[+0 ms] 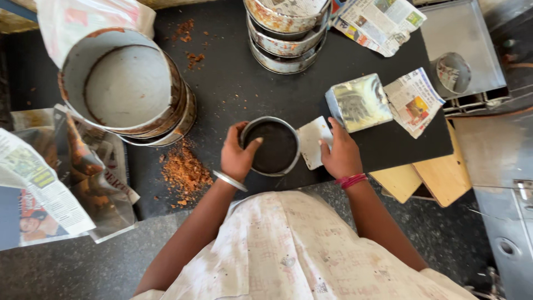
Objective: The person greases the inside of various circular and square cake tins by hand with a cloth, then lines a circular tin with a piece of newspaper.
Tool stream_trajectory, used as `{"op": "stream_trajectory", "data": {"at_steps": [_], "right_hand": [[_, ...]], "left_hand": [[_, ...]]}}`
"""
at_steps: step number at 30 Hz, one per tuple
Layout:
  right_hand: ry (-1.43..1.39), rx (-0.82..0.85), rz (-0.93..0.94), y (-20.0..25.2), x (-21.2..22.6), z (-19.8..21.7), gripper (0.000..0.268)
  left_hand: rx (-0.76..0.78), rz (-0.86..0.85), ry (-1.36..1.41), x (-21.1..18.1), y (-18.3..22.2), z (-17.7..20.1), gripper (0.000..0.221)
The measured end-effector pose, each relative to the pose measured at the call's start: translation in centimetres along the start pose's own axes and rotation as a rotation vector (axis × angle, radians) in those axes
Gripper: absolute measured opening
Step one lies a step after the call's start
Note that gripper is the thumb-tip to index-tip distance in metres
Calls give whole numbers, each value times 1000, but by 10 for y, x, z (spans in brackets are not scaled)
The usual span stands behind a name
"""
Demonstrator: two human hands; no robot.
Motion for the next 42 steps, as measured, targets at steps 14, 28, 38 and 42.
{"op": "stream_trajectory", "data": {"at_steps": [14, 28, 38, 42], "right_hand": [[296, 848, 242, -56, -80, 2, 39], [443, 1083, 173, -93, -79, 5, 44], [26, 893, 376, -14, 93, -75, 51], [319, 661, 640, -16, 114, -135, 54]], "left_hand": [[-54, -356, -788, -35, 24, 6, 37], [-116, -315, -987, -44, 27, 11, 38], [7, -186, -781, -51, 5, 30, 28], [115, -44, -720, -37, -12, 27, 30]]}}
Point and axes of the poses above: each hand's wrist, its own y-axis away from the middle knuckle, its own z-axis out of the back of the hand, x = y × z, the point moved 9 cm from there along -y, towards the middle knuckle, and after that the axes turned 2 degrees about x, right-handed, at the moved point
